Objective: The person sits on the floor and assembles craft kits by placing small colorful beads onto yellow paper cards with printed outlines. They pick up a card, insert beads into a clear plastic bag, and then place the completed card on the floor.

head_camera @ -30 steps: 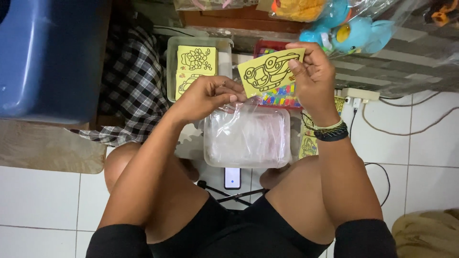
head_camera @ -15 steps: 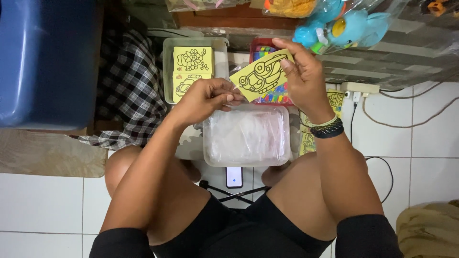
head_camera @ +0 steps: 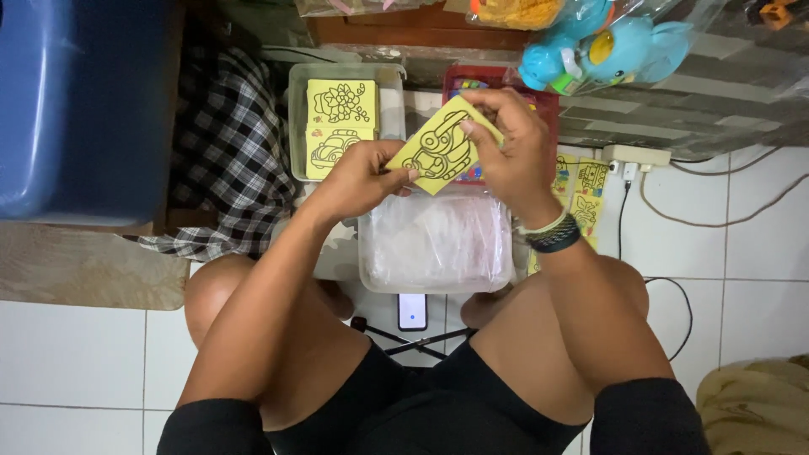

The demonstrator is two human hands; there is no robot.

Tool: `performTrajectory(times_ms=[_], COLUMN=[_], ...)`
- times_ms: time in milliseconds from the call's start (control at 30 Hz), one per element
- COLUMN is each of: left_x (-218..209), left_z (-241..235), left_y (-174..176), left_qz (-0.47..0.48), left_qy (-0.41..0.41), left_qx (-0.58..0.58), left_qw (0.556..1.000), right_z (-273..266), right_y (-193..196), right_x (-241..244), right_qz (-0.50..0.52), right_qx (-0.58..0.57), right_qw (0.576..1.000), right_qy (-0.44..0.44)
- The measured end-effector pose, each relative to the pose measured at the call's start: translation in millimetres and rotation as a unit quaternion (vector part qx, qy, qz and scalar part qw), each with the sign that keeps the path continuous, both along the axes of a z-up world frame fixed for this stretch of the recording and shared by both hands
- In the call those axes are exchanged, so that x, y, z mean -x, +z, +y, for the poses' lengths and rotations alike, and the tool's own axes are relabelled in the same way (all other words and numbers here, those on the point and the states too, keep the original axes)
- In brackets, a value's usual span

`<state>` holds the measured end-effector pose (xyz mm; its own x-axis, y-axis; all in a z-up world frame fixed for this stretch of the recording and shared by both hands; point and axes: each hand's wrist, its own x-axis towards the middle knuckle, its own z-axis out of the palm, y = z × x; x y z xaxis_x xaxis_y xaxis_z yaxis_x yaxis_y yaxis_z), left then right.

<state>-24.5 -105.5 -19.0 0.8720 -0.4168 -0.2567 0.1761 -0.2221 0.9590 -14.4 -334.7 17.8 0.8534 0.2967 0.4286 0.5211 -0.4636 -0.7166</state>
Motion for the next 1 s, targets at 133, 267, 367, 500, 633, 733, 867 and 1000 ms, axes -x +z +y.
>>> performTrajectory(times_ms=[133,267,367,500,633,733,867,1000], left_x=[-2.2,-3.8,-2.3,-1.7,2.4,0.2,-1.5,4.7], left_z=[1.1,1.2,5.4,4.1,4.1,5.2,4.4,8.4], left_y=[-5.8,-5.0,-0.9,1.9,8.0,3.2,-1.3,10.6], left_qz=[-0.036,-0.041,-0.076,-0.083,-0.093,-0.098,-0.076,-0.081], left_qy=[0.015,0.035,0.043,0.045,0.056,0.066,0.062,0.004], left_qx=[0.054,0.086,0.092,0.101,0.112,0.123,0.135,0.071], left_qw=[0.998,0.995,0.992,0.990,0.988,0.985,0.986,0.994], right_z=[6.9,7.4,5.0,12.8,7.0,4.2,9.3,9.5], right_y=[-16.8,-4.3,-9.9,-8.2,-16.8,-31.9,-39.4,-38.4], right_x=[0.4,-0.1,-0.3,3.5,0.9,-2.8,0.0,-4.4], right_qz=[-0.011,-0.054,-0.047,-0.028,0.030,0.070,0.105,0.112], right_qx=[-0.123,-0.080,-0.056,-0.032,-0.067,-0.105,-0.161,-0.204], right_qw=[0.992,0.995,0.997,0.994,0.992,0.988,0.980,0.972], right_qy=[-0.014,0.006,0.037,0.097,0.098,0.087,0.059,0.040])
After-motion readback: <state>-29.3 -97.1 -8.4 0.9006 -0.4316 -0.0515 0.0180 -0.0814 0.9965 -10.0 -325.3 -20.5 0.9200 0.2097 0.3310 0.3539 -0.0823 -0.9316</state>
